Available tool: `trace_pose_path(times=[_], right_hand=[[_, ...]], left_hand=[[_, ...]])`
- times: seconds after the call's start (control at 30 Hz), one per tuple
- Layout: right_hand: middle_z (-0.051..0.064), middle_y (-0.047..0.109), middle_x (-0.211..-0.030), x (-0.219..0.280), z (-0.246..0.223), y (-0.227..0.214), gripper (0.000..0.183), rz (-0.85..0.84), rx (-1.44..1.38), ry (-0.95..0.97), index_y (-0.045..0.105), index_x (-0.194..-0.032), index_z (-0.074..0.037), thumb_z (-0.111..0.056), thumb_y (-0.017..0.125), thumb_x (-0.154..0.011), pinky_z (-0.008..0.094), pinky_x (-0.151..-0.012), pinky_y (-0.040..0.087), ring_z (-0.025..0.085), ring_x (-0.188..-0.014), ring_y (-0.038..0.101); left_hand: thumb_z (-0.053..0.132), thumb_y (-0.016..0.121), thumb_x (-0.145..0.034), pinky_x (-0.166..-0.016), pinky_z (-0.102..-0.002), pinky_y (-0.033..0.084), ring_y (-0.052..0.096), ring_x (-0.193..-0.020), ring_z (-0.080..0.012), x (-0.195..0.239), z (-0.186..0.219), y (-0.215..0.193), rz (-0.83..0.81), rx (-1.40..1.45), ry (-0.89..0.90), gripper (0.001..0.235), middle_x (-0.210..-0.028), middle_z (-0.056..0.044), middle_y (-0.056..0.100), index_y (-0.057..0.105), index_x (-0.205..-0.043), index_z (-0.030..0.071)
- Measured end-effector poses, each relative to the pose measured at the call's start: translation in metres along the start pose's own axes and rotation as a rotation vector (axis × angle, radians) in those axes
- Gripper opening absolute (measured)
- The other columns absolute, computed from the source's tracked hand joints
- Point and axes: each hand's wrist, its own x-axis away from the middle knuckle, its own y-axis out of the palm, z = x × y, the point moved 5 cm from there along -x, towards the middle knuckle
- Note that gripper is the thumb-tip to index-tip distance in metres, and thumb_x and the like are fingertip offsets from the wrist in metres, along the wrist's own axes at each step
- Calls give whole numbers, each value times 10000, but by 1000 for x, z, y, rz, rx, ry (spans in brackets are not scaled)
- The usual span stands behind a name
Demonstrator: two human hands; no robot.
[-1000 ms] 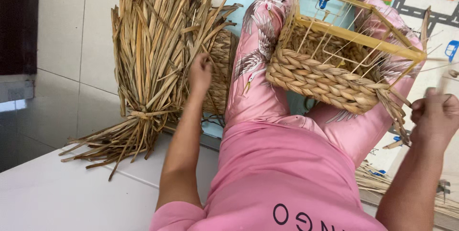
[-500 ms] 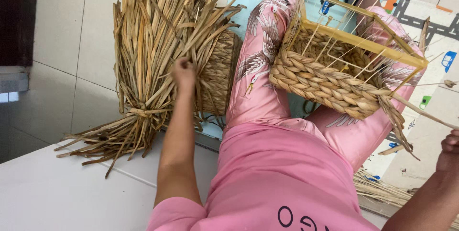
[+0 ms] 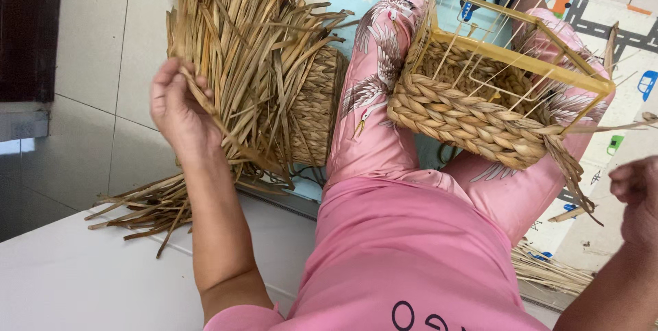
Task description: The person sits on the floor and weaves dried plant fibers into a rectangular basket frame held on their lap. They repeatedly pull fibers through the frame's vertical supports, tighten the weave, and adjust the basket's position to continue the pattern.
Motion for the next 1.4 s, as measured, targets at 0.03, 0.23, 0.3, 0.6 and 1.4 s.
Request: trace_pose_path(times=[0.03, 0.23, 0.3, 0.6, 1.4], right_hand=[[121, 639, -953, 0, -19, 22, 272, -11, -45, -43, 552, -1018, -24, -206, 415, -1166, 269, -745, 466, 139, -764, 546], [127, 708, -1089, 41, -182, 219, 139, -382, -241, -192, 640, -1184, -10, -4, 614, -1048, 303, -886, 599, 180, -995, 713], [94, 707, -1163, 48, -210, 282, 347, -568, -179, -157, 598, -1280, -32, 13, 655, -941, 299, -831, 641, 159, -953, 737], [102, 664, -1256, 41, -234, 284, 73, -508, -23, -194, 601, -1062, -59, -23, 600, -997, 317, -969, 549, 173, -1176, 640], [72, 669, -1014, 67, -128, 38, 86, 200, 215, -26, 616, -1162, 9, -13, 655, -1088, 280, -750, 488, 132, -819, 581]], left_hand=[[-59, 594, -1026, -701, -308, 611, 723, -832, -223, 9, 9, 12, -1, 117, 104, 162, -1025, -184, 735, 625, -1184, -42], [-68, 653, -963, -705, -287, 589, 703, -850, -172, 94, -37, 95, -221, 193, -208, 297, -1010, -77, 687, 511, -1208, 23], [98, 680, -1034, -511, -231, 478, 576, -654, -94, 153, -85, 116, -287, -386, -605, 142, -869, -29, 632, 642, -1159, 43], [87, 589, -1055, -924, -320, 606, 740, -1026, -196, 188, -106, 188, -567, 163, -500, 292, -1086, -116, 680, 481, -1316, 10], [152, 681, -1033, -760, -232, 554, 669, -857, -89, 182, -151, 215, -810, -30, -424, 191, -982, -25, 696, 657, -1203, 68]])
